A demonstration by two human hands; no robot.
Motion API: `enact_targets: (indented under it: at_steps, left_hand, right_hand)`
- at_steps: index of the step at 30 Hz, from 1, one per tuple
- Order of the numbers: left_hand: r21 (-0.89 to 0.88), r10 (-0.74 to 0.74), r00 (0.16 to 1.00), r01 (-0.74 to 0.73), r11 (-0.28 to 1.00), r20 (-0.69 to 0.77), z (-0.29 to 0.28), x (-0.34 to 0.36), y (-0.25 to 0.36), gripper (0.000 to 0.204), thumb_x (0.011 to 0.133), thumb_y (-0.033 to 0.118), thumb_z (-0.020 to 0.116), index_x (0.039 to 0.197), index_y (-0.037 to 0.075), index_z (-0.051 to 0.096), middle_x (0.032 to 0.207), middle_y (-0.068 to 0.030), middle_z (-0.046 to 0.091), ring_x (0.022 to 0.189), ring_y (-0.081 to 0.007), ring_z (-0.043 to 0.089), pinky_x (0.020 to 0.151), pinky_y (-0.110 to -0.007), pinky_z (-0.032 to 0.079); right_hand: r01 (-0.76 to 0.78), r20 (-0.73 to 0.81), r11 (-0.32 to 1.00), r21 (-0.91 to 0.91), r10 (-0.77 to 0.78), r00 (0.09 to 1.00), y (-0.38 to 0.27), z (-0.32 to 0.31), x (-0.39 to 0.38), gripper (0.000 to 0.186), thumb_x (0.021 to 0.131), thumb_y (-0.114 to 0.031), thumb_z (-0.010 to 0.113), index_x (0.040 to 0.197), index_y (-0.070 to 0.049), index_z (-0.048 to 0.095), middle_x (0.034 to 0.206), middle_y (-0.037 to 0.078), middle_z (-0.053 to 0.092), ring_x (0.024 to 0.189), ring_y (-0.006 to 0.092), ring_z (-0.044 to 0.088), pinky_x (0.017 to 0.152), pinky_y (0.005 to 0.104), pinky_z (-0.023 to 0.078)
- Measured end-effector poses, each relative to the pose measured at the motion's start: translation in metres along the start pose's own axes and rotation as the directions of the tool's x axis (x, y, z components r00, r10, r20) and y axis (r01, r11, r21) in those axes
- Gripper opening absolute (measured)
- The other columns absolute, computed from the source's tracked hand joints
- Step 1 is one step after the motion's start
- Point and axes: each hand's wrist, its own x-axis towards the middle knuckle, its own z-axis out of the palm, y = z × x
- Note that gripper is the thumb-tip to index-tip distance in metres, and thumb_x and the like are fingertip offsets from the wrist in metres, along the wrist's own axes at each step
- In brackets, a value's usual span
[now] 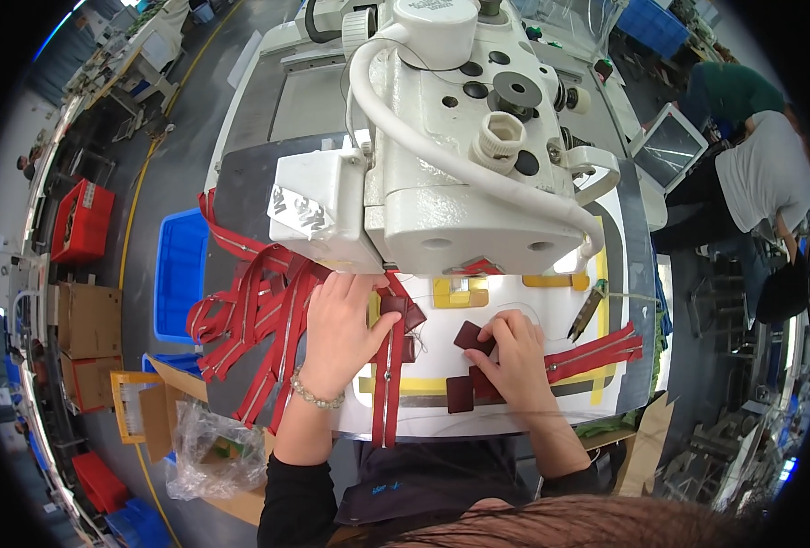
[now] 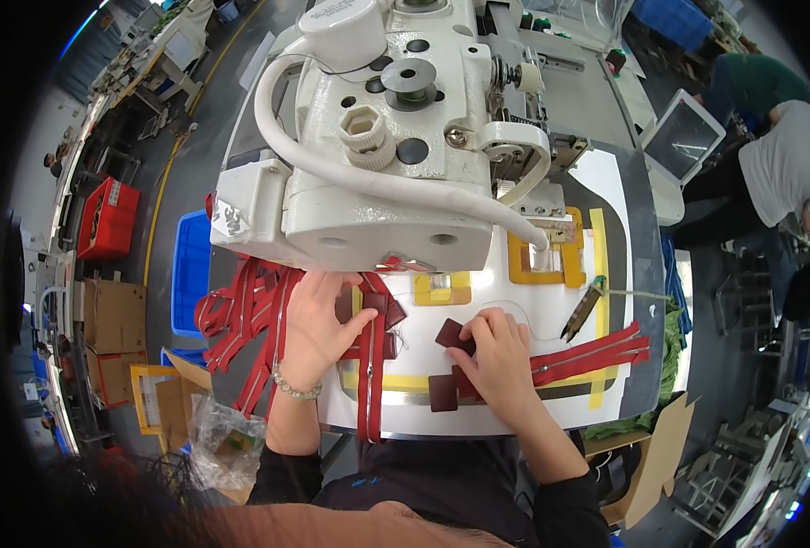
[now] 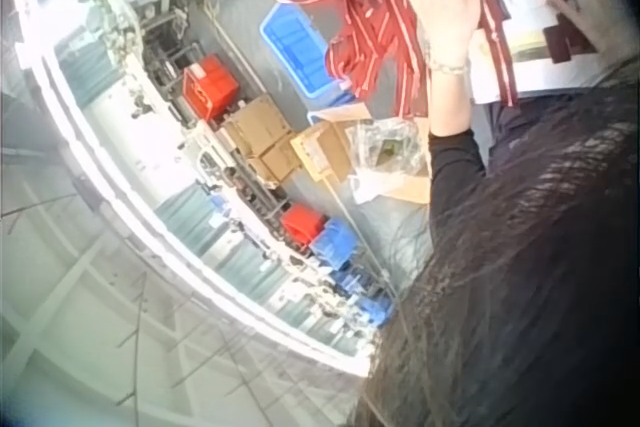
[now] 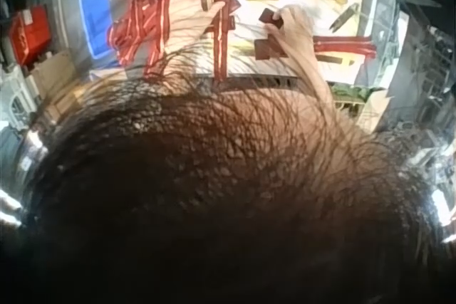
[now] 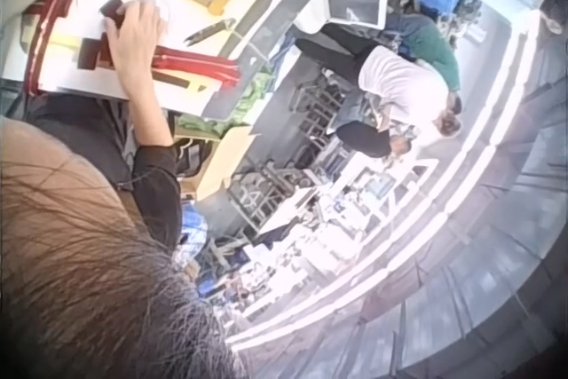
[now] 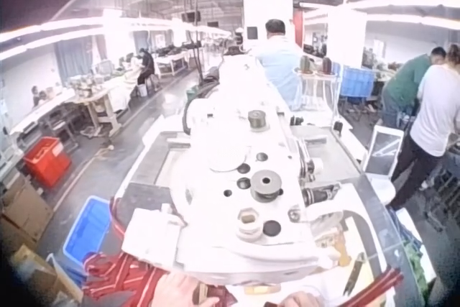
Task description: Sewing red leather or fabric straps using an industrial sewing machine.
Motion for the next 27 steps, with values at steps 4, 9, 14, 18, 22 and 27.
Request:
enact_targets:
  at_steps: [4, 9, 14, 18, 22, 27]
  left_hand:
    - [-0.083, 0.144, 0.987, -0.149, 0.985, -0.066, 0.011, 0.000, 0.008, 0.030, 0.066, 0.014, 0.078, 0.090, 0.008, 0.061, 0.080, -0.0050, 0.059, 0.074, -0.0259, 0.056, 0.065, -0.035, 0.041]
    - [-0.174, 0.280, 0.960, -0.274, 0.946, 0.010, 0.025, -0.004, 0.017, 0.022, 0.069, 0.011, 0.076, 0.087, 0.010, 0.064, 0.077, -0.0029, 0.058, 0.070, -0.0221, 0.055, 0.064, -0.035, 0.040]
    - [-0.249, 0.290, 0.957, -0.279, 0.928, 0.008, 0.031, -0.006, 0.019, 0.027, 0.068, 0.010, 0.077, 0.092, 0.009, 0.065, 0.077, -0.0035, 0.057, 0.071, -0.0223, 0.055, 0.063, -0.034, 0.042]
    - [-0.396, 0.233, 0.971, -0.191, 0.898, 0.060, 0.030, -0.009, 0.021, 0.029, 0.071, 0.010, 0.074, 0.099, 0.009, 0.066, 0.077, -0.0023, 0.058, 0.069, -0.0216, 0.056, 0.060, -0.033, 0.045]
    - [-0.415, 0.381, 0.924, -0.361, 0.835, -0.037, 0.035, -0.013, 0.019, 0.034, 0.067, 0.005, 0.074, 0.101, 0.009, 0.069, 0.072, -0.0018, 0.060, 0.061, -0.0195, 0.057, 0.054, -0.030, 0.045]
    - [-0.053, 0.589, 0.791, -0.603, 0.796, -0.165, 0.034, -0.015, 0.022, 0.037, 0.063, 0.004, 0.068, 0.100, 0.006, 0.068, 0.073, -0.0004, 0.059, 0.061, -0.0143, 0.056, 0.051, -0.026, 0.041]
  right_hand:
    - [-0.044, 0.069, 0.996, 0.076, 0.039, 0.997, -0.003, -0.003, 0.005, 0.036, 0.071, -0.014, 0.077, 0.100, -0.007, 0.057, 0.096, 0.007, 0.053, 0.092, 0.0269, 0.054, 0.079, 0.0377, 0.039]
    - [0.021, 0.122, 0.980, 0.198, -0.046, 0.991, 0.006, -0.011, 0.019, 0.039, 0.067, -0.007, 0.078, 0.099, -0.005, 0.056, 0.091, 0.010, 0.056, 0.083, 0.0286, 0.057, 0.073, 0.0371, 0.045]
    - [0.090, 0.161, 0.963, 0.253, -0.133, 0.978, 0.008, -0.020, 0.030, 0.028, 0.068, -0.002, 0.076, 0.090, -0.003, 0.059, 0.088, 0.009, 0.057, 0.079, 0.0257, 0.060, 0.066, 0.0347, 0.047]
    - [-0.013, 0.198, 0.790, 0.613, -0.137, 0.971, 0.000, -0.027, 0.034, 0.019, 0.073, 0.005, 0.071, 0.088, -0.003, 0.064, 0.086, 0.006, 0.058, 0.079, 0.0190, 0.065, 0.065, 0.0300, 0.051]
    - [0.065, 0.041, 0.690, 0.721, -0.137, 0.990, -0.001, -0.012, 0.032, 0.022, 0.079, 0.007, 0.066, 0.100, -0.001, 0.064, 0.090, 0.005, 0.060, 0.082, 0.0136, 0.065, 0.069, 0.0268, 0.053]
    - [-0.444, 0.432, 0.042, 0.895, 0.158, 0.888, 0.012, -0.009, 0.032, 0.024, 0.096, -0.010, 0.053, 0.115, 0.003, 0.057, 0.095, 0.007, 0.066, 0.083, 0.0122, 0.067, 0.072, 0.0251, 0.056]
